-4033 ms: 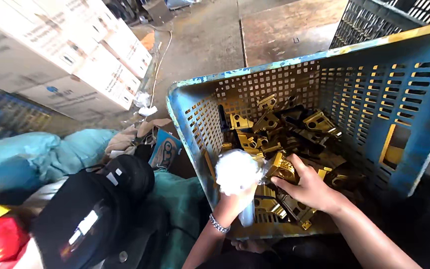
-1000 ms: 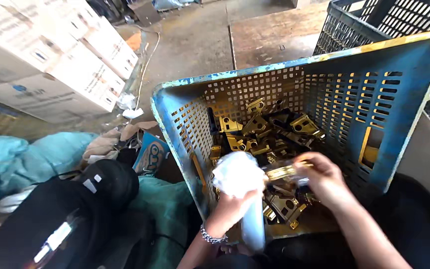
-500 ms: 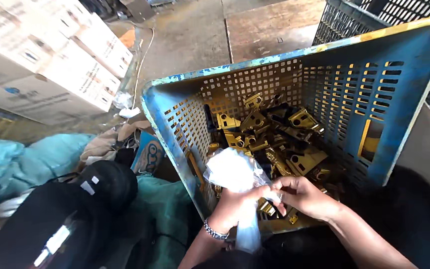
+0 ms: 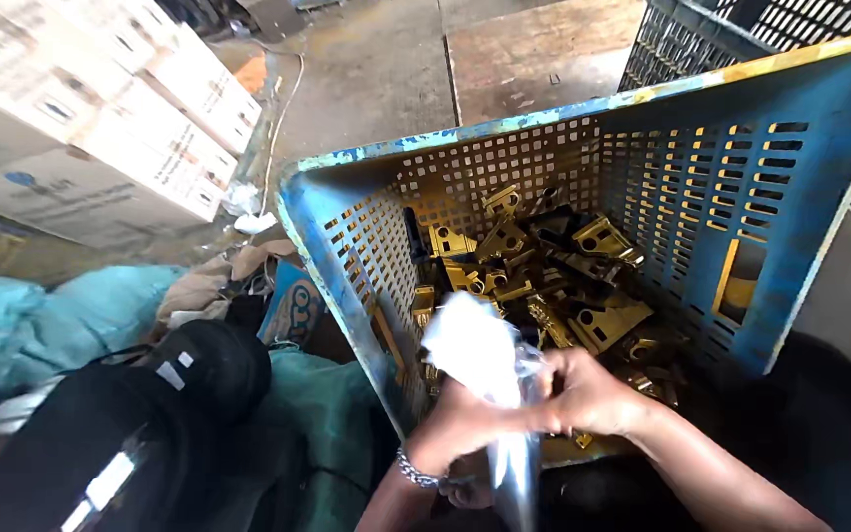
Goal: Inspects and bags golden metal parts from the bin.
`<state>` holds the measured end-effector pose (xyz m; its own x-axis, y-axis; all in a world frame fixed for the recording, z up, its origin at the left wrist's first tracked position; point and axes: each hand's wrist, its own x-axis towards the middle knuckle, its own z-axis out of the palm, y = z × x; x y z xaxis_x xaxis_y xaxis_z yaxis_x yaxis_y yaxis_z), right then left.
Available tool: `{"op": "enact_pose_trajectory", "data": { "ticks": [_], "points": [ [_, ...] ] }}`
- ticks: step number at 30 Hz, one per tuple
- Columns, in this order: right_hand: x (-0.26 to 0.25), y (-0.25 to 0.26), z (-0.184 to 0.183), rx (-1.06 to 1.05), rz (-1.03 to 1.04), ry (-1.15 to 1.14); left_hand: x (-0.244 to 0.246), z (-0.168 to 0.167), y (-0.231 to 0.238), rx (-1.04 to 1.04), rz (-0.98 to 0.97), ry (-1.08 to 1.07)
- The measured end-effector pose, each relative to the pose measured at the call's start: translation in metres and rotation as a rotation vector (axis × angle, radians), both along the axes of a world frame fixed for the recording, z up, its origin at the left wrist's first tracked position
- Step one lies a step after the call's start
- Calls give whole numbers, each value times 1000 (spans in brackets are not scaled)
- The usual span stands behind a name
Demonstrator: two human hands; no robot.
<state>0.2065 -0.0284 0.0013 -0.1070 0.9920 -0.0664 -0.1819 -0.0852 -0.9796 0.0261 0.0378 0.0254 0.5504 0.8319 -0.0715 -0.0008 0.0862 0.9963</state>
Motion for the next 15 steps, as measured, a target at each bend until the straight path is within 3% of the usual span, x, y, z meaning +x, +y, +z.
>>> {"op": "enact_pose_trajectory", "data": {
  "ticks": [1,3,5,7,9,11,13,15],
  "points": [
    [-2,8,3,49,126,-74,1,-1,-2,-51,-49,-24],
    [7,28,9,75,254,-161,-7,-4,1,18,59,43],
    [25,56,1,49,118,-120,-21,-8,7,316,279,295],
    [38,95,-20,-65,-155,-156,-35,-11,14,522,442,493],
    [35,136,-49,-208,-227,-303,-35,-12,20,495,552,375],
    [13,155,-66,-331,-234,-260,-28,-11,21,373,545,187],
    [-10,152,-63,-348,-215,-150,-25,-13,25,319,553,130],
    [-12,139,-63,-337,-215,-195,-25,-14,28,266,568,73]
  ]
}}
